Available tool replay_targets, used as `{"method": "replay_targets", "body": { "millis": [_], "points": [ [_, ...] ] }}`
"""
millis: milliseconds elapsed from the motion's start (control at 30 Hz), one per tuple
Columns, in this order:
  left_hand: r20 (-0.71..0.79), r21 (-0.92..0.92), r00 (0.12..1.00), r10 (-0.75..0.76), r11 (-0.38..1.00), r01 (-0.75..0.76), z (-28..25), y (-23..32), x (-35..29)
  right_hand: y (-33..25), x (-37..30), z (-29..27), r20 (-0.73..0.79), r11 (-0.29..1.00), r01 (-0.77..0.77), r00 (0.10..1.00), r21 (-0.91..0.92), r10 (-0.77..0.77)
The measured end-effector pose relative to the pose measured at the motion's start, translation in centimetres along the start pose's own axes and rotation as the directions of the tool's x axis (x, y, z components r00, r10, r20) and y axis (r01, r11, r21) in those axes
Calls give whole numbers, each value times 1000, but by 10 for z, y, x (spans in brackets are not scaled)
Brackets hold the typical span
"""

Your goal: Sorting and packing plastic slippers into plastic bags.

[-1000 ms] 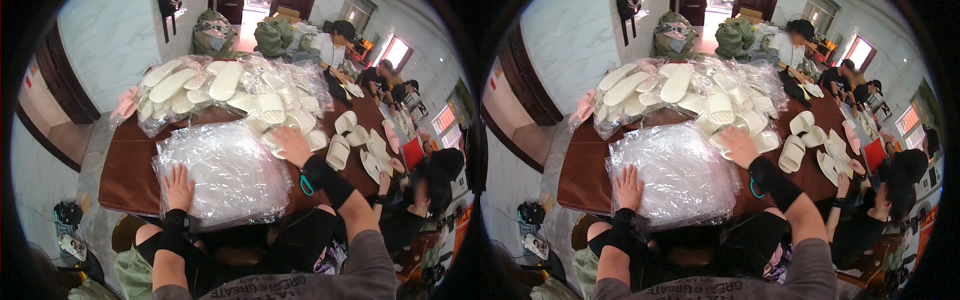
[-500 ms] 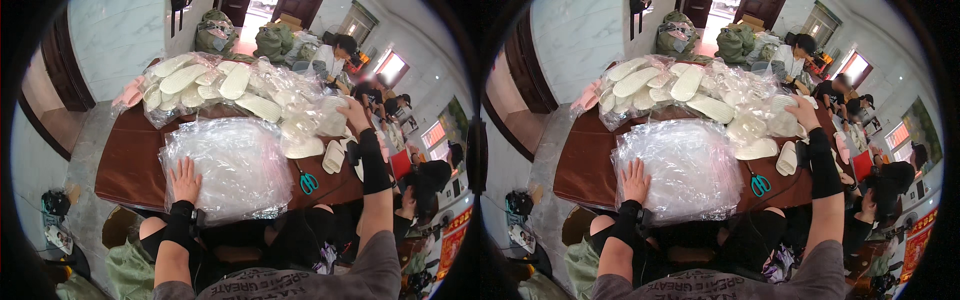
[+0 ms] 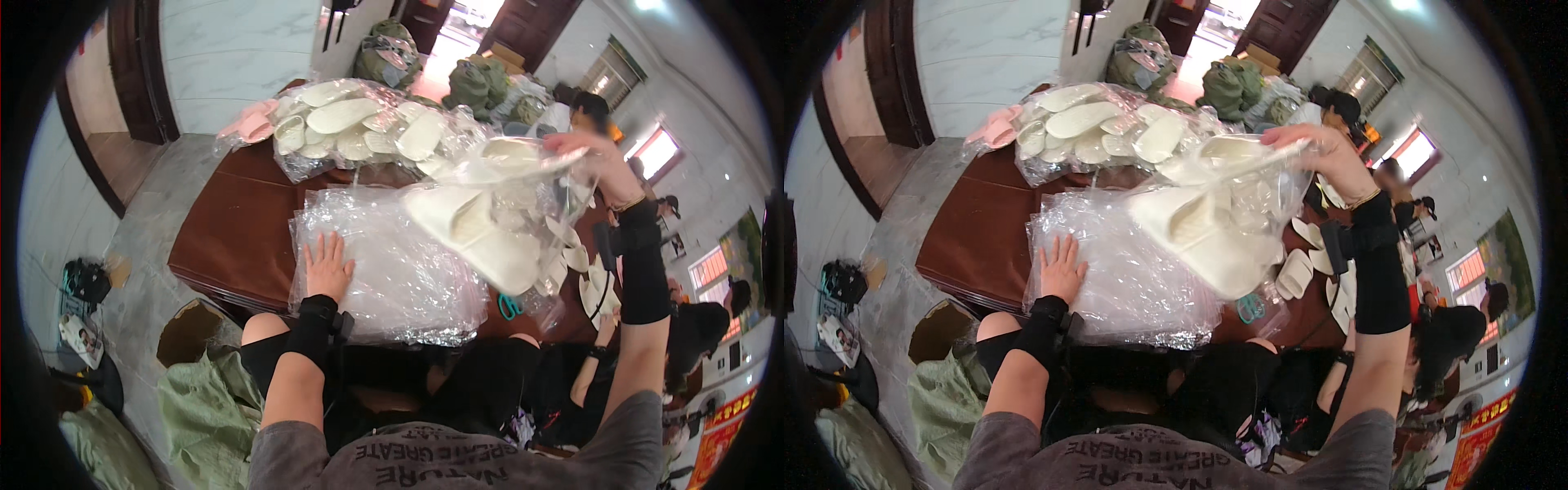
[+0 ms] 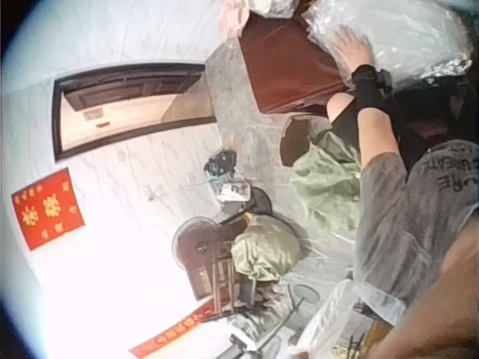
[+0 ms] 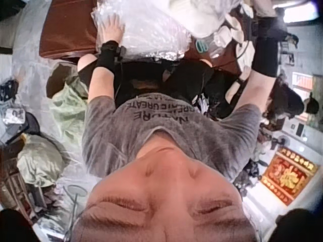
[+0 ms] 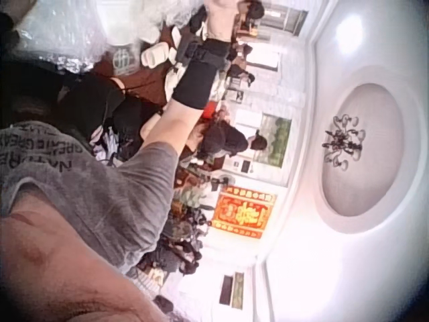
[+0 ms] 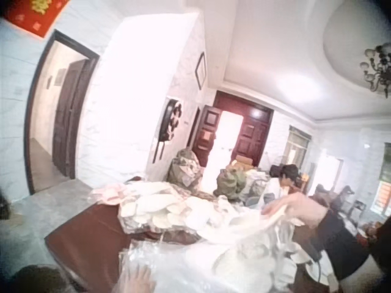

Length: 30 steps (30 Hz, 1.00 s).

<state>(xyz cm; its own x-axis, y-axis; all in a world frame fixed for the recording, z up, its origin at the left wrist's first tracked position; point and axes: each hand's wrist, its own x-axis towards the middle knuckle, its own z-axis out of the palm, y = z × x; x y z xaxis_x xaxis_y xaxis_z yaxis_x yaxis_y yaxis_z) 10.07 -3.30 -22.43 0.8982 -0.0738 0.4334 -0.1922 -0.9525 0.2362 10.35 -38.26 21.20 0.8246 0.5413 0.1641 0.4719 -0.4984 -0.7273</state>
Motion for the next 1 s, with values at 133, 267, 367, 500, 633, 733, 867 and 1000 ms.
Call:
{"method": "replay_targets", "body": {
  "millis": [133,267,367,500,633,733,867,1000],
  "points": [
    [275,68,960,-43,997,25,-7,7,5,53,12,33,92,976,101,992,-194,-84],
    [35,-199,999,31,980,-24,23,-19,-48,158,-12,94,-154,980,-47,988,-195,17],
    [51,-158,997,54,986,-45,19,-15,-26,216,-42,160,-210,964,-209,947,166,241],
    [104,-125,991,80,990,-66,16,-18,-40,230,-72,232,-134,808,-312,894,500,428],
    [146,-98,984,98,992,-84,12,-29,-39,222,-67,284,-88,663,-500,759,557,645],
    [156,-80,982,108,992,-96,10,-33,-39,222,-47,296,-345,748,-513,672,422,656],
    [149,-62,982,115,992,-107,12,-33,-39,218,-24,290,-286,749,-370,759,549,585],
    [140,-39,984,109,994,-105,14,-33,-33,225,-23,260,-384,772,-284,739,568,554]
  ]
}}
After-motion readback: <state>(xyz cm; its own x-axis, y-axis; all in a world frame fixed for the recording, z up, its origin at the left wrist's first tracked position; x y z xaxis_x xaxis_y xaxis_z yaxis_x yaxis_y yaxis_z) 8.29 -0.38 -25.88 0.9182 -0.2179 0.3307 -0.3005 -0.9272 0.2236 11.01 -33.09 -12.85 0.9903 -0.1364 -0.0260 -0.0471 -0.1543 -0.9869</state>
